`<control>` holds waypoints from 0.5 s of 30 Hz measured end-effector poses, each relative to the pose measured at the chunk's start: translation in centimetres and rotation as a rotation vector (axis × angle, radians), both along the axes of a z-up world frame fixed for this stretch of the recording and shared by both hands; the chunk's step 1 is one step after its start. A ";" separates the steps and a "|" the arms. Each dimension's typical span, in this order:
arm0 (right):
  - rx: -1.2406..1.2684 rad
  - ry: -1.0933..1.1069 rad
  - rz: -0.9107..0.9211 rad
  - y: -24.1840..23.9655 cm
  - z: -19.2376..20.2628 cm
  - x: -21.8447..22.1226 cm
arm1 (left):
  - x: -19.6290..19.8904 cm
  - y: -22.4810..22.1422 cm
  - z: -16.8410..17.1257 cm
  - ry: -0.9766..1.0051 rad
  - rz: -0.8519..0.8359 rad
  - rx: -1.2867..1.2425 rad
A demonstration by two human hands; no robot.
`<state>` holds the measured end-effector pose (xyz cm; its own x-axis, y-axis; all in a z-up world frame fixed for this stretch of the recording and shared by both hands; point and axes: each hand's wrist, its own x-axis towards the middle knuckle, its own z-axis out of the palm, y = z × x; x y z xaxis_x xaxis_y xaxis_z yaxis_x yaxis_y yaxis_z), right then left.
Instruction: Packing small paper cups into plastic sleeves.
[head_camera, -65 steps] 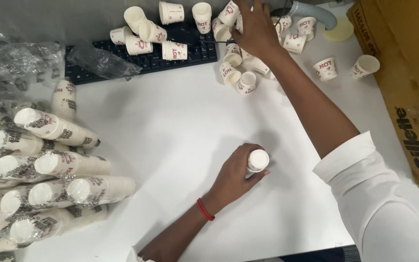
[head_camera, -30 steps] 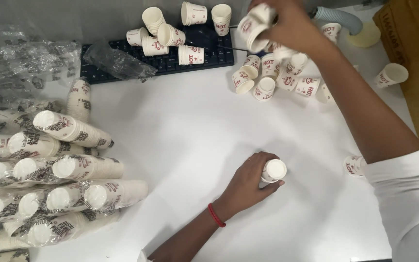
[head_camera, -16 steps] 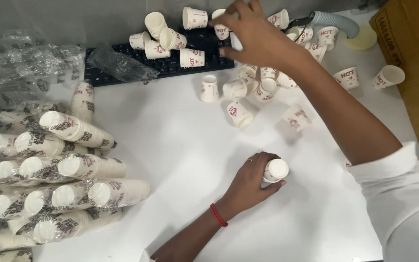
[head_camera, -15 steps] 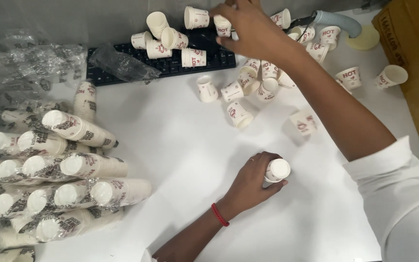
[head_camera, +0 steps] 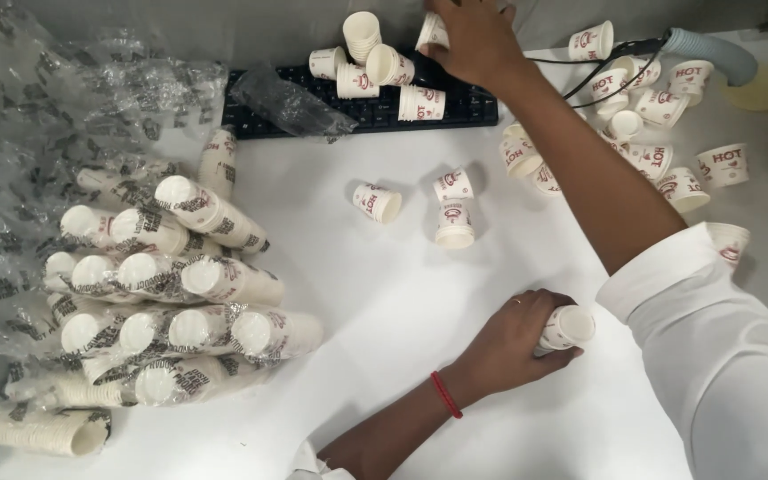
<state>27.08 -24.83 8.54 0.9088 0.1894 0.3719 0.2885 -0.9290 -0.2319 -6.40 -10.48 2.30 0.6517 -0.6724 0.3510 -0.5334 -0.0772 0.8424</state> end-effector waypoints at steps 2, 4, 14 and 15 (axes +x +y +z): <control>0.070 0.042 0.045 -0.8 -0.1 0.6 | -0.1 0.1 0.2 0.012 0.005 -0.010; 0.139 0.082 0.089 -0.4 1.0 0.0 | -0.2 0.1 0.3 0.022 0.009 -0.020; 0.065 -0.247 0.321 10.2 0.5 0.2 | -0.2 -0.2 -0.4 -0.012 0.013 -0.010; 0.032 -0.243 0.308 11.4 0.2 0.7 | -0.1 -0.3 -0.5 0.002 0.010 0.012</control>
